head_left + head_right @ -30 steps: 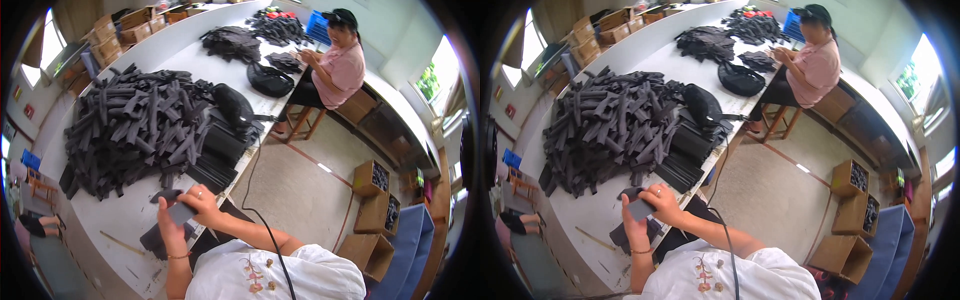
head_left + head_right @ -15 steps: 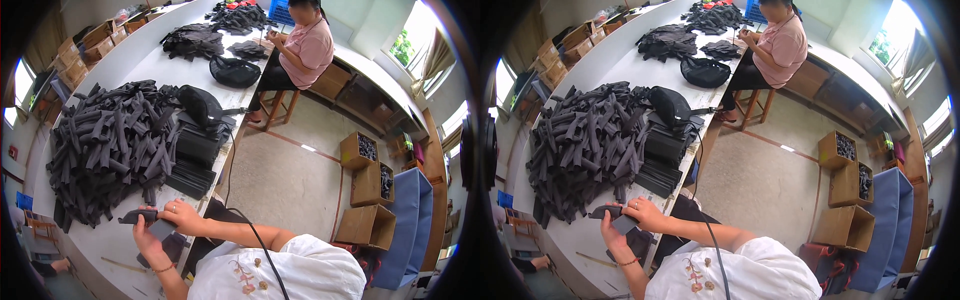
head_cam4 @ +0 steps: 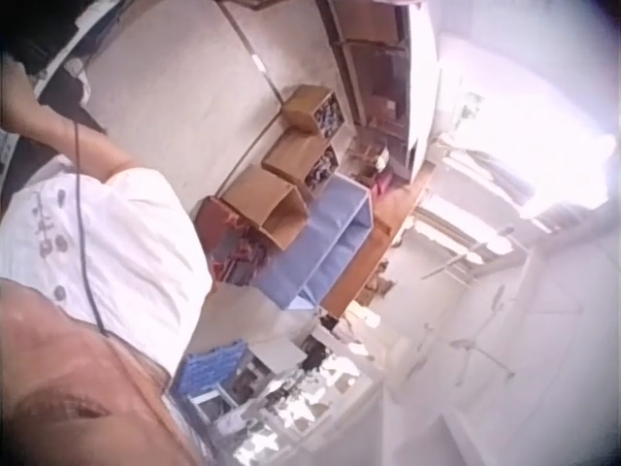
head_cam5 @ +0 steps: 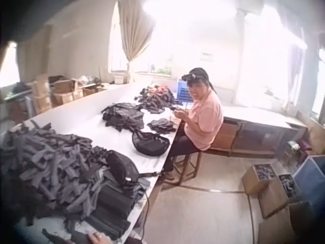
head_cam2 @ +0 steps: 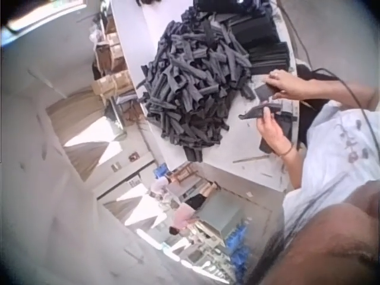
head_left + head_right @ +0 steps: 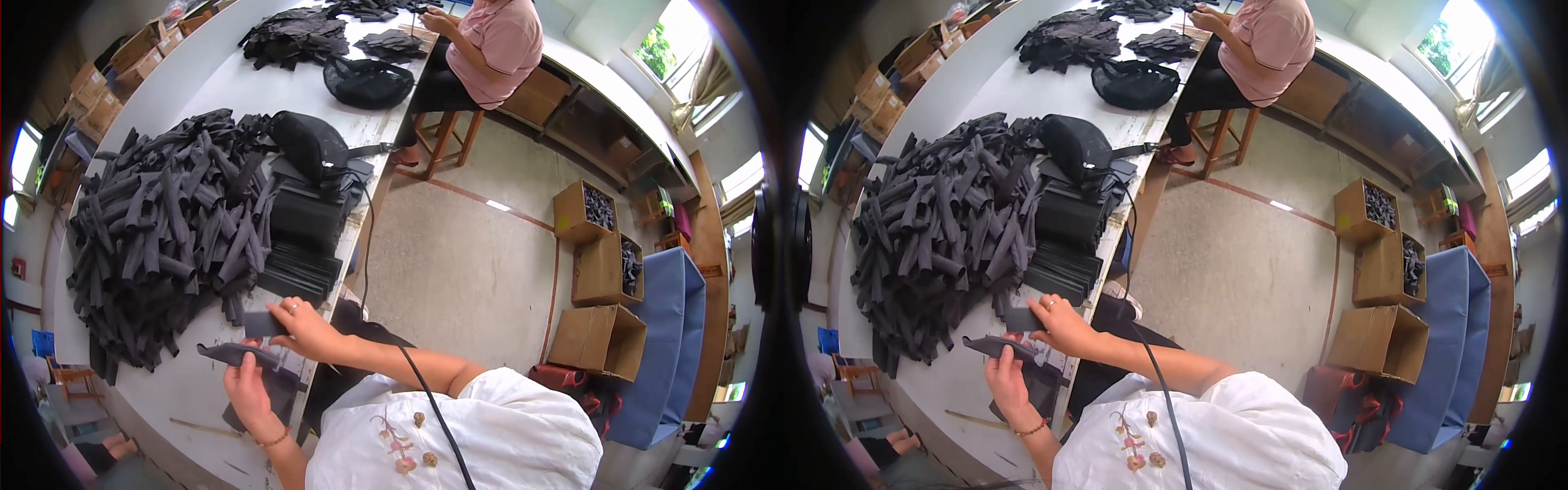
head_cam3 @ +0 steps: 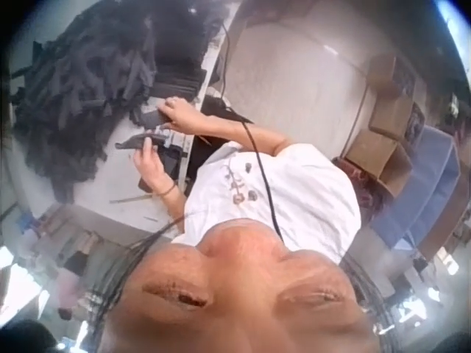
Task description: Assembling black foam components by peeling adhesive backing and sticking pieces together at a factory workbench.
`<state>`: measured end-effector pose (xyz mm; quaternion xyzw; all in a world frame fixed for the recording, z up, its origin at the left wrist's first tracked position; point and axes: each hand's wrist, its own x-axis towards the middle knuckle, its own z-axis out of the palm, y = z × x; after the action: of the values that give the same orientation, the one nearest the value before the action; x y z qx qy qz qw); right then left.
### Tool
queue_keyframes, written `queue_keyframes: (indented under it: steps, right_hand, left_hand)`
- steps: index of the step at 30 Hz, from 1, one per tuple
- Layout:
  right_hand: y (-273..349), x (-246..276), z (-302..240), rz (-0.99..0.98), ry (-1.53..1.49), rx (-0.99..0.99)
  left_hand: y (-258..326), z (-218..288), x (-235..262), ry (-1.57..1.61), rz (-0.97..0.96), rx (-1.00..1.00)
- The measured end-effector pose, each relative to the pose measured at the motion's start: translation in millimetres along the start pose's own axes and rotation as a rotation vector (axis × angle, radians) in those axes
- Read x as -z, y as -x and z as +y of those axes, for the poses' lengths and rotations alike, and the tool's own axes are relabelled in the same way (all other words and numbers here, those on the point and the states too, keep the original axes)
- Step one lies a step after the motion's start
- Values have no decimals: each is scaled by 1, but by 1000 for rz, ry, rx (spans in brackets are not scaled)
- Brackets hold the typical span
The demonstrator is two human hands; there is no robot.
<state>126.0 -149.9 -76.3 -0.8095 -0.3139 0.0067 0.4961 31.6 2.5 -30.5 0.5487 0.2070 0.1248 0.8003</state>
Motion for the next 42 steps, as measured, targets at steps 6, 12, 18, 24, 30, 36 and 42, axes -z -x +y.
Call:
queue_keyframes:
  steps: [6,12,18,24,30,36,42]
  right_hand:
    - [0,4,3,2,26,120]
    - [2,1,0,-33,3,75]
    - [-4,13,0,-102,-82,178]
    - [2,1,-4,-130,-17,282]
    - [-12,18,-19,-46,-121,304]
    - [-24,43,-31,-94,-43,210]
    - [-25,38,-63,-114,-177,25]
  left_hand:
    - [-5,-3,0,-138,-21,130]
    - [-14,-3,-6,-195,43,101]
    - [-15,1,-8,-166,89,74]
    - [-8,6,5,-190,47,96]
    - [-7,18,24,146,97,-16]
    - [-26,35,20,561,33,53]
    - [-22,30,34,572,142,49]
